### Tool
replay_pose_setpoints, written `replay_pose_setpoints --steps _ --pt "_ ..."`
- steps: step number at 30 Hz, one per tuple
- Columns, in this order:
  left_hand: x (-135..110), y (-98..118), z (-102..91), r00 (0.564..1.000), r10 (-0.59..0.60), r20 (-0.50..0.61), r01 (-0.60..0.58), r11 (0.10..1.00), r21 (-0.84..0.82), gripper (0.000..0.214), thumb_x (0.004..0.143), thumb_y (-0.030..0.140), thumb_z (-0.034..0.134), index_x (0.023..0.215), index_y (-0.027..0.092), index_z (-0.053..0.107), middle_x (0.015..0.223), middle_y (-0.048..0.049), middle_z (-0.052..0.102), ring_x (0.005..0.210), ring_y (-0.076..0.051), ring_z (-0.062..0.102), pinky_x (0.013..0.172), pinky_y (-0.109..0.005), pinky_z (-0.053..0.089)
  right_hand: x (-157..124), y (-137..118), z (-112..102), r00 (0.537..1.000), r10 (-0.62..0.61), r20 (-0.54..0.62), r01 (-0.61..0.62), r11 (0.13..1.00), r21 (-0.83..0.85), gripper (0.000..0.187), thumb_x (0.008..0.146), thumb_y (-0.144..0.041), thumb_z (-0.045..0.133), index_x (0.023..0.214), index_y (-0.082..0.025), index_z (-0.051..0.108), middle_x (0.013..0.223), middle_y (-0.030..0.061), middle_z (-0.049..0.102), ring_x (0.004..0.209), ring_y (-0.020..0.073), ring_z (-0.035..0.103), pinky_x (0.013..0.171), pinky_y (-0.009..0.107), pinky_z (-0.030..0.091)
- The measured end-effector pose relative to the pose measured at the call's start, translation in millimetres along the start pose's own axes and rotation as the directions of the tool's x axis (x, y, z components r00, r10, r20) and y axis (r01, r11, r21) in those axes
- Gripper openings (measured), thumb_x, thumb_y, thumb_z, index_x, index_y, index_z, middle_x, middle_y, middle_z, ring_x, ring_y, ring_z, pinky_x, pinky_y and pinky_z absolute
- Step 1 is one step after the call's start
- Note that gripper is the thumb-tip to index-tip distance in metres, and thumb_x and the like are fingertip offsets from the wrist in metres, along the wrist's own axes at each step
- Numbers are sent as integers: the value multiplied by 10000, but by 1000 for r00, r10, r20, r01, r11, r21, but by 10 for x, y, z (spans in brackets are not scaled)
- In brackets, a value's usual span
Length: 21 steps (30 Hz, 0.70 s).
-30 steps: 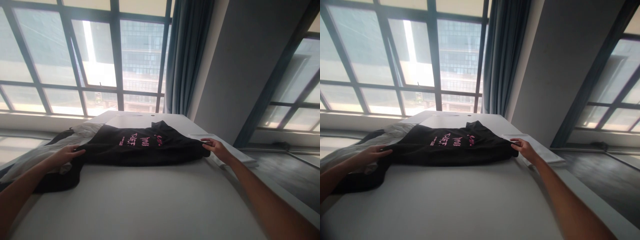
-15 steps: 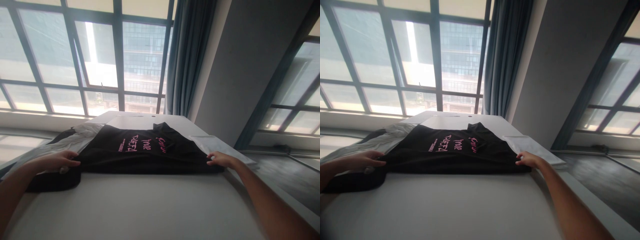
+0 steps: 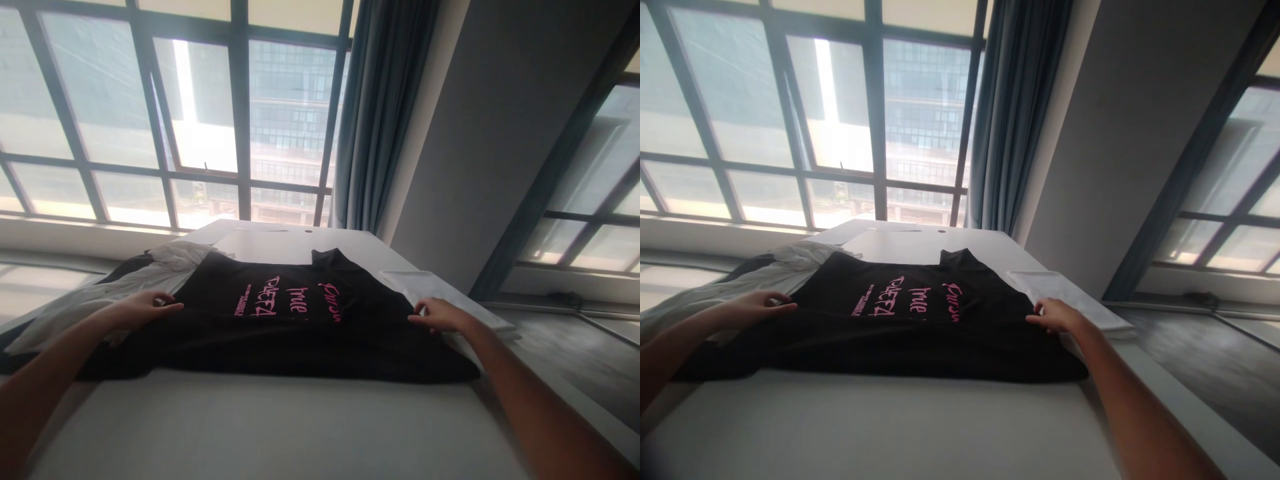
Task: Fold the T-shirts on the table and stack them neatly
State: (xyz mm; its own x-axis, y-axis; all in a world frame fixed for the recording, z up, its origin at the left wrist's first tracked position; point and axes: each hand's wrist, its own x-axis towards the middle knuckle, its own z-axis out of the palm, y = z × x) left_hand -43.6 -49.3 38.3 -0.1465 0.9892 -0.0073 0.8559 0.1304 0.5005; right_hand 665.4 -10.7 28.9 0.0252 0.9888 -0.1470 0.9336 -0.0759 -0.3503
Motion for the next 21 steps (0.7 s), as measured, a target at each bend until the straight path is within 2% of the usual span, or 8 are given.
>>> replay_pose_setpoints --steps 2,4,8,12,14,16,18,21 --pt "38 82 68 999 25 21 -25 1000 -12 829 480 715 679 1041 106 706 786 -88 732 785 -295 676 706 -341 518 121 -179 61 976 -134 -173 117 988 -101 390 709 -523 710 933 -204 706 833 94 736 776 255 698 714 335 531" --pt "53 126 121 996 91 21 -91 996 -12 845 461 678 683 1069 92 699 767 -79 711 767 -291 666 703 -340 505 239 -358 129 941 -219 -257 170 965 -200 358 764 -449 672 1024 -205 706 1051 114 728 955 279 678 823 350 517" --pt "66 142 175 984 173 40 -171 984 -44 641 488 653 664 889 158 736 723 -67 686 750 -287 650 709 -347 497 485 -641 268 907 -370 -203 311 911 -271 463 812 -359 634 1230 -158 645 1339 141 604 1227 291 559 1044 379 420" --pt "107 123 173 964 221 -151 -242 961 -136 532 563 686 613 775 202 672 784 -71 708 831 -294 644 764 -350 506 713 -806 365 920 -379 -96 352 910 -216 512 817 -333 637 1298 -157 604 1334 142 609 1200 272 584 1030 362 432" --pt "118 131 164 946 210 -245 -253 955 -158 514 620 674 579 814 203 648 812 -73 707 844 -290 641 765 -340 509 787 -860 363 928 -366 -78 343 916 -208 440 801 -317 653 1214 -166 660 1257 133 658 1133 273 621 983 353 458" --pt "110 165 151 937 196 -288 -253 951 -176 471 668 633 556 857 207 627 862 -80 711 856 -284 643 788 -331 510 828 -905 313 929 -365 -64 346 916 -202 329 782 -293 663 1084 -171 714 1152 114 704 1069 271 647 940 337 474" --pt "89 216 138 926 185 -329 -254 950 -180 428 693 588 544 889 214 613 934 -88 714 887 -285 646 821 -330 507 846 -946 231 920 -383 -85 364 914 -179 261 782 -281 655 1013 -183 728 1081 89 725 1027 261 656 911 323 479" --pt "65 273 147 898 164 -408 -227 968 -110 415 730 558 513 944 218 616 1009 -92 707 918 -301 651 830 -354 503 857 -1001 144 894 -379 -237 344 922 -178 272 834 -319 609 1064 -206 702 1100 77 713 1035 248 641 915 321 467"
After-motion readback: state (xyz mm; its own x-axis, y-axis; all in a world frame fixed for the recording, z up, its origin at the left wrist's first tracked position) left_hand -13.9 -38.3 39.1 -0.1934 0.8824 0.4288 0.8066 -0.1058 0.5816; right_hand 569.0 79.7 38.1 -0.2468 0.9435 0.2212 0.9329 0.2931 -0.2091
